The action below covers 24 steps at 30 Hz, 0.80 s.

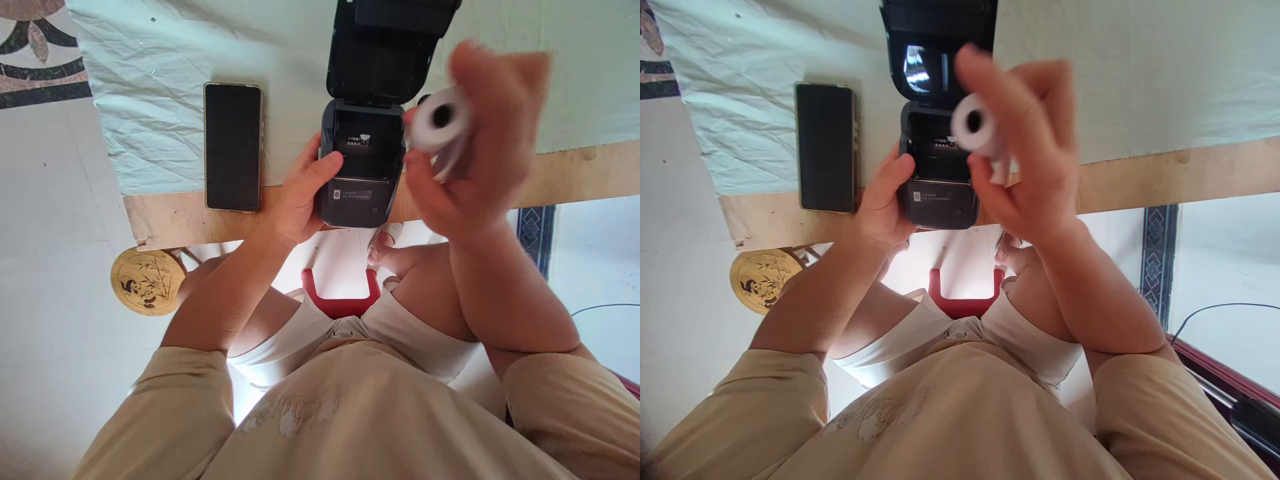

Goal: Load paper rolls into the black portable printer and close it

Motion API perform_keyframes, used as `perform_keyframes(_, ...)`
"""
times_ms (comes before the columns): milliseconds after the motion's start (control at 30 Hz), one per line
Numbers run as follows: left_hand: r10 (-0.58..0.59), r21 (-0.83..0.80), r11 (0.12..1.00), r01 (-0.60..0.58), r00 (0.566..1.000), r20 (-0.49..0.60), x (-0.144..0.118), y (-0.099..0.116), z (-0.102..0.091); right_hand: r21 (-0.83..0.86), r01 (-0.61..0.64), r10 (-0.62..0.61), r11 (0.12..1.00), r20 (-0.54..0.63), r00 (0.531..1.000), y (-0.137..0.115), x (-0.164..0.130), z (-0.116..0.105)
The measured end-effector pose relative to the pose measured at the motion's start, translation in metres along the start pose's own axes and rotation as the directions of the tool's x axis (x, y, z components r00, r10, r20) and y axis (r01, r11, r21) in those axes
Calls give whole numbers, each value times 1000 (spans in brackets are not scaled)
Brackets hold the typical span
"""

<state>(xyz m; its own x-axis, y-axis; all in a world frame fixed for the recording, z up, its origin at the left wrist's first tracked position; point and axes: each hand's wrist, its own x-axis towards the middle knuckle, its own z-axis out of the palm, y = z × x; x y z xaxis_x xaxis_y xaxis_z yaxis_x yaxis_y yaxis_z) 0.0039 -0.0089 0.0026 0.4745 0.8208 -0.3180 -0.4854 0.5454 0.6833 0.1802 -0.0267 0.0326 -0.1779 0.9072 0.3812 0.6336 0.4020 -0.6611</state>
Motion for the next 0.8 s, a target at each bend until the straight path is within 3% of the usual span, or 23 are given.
perform_keyframes(100,4,36,999,-4,1000,7,-1,1,1,-138,190,-195,972,-21,981,-2,4,13)
perform_keyframes(300,11,96,995,-13,1000,19,-2,-2,1,-155,50,-62,987,-73,995,-5,7,21)
perform_keyframes(533,8,92,996,-9,1000,9,-4,0,4,-229,134,-148,964,-46,988,-2,8,20)
perform_keyframes(667,5,72,997,-6,1000,17,-4,1,2,-271,169,-206,948,-115,972,-4,6,19)
perform_keyframes(800,30,25,999,-31,999,41,-1,-2,-2,-216,237,-263,947,-99,960,-11,-1,20)
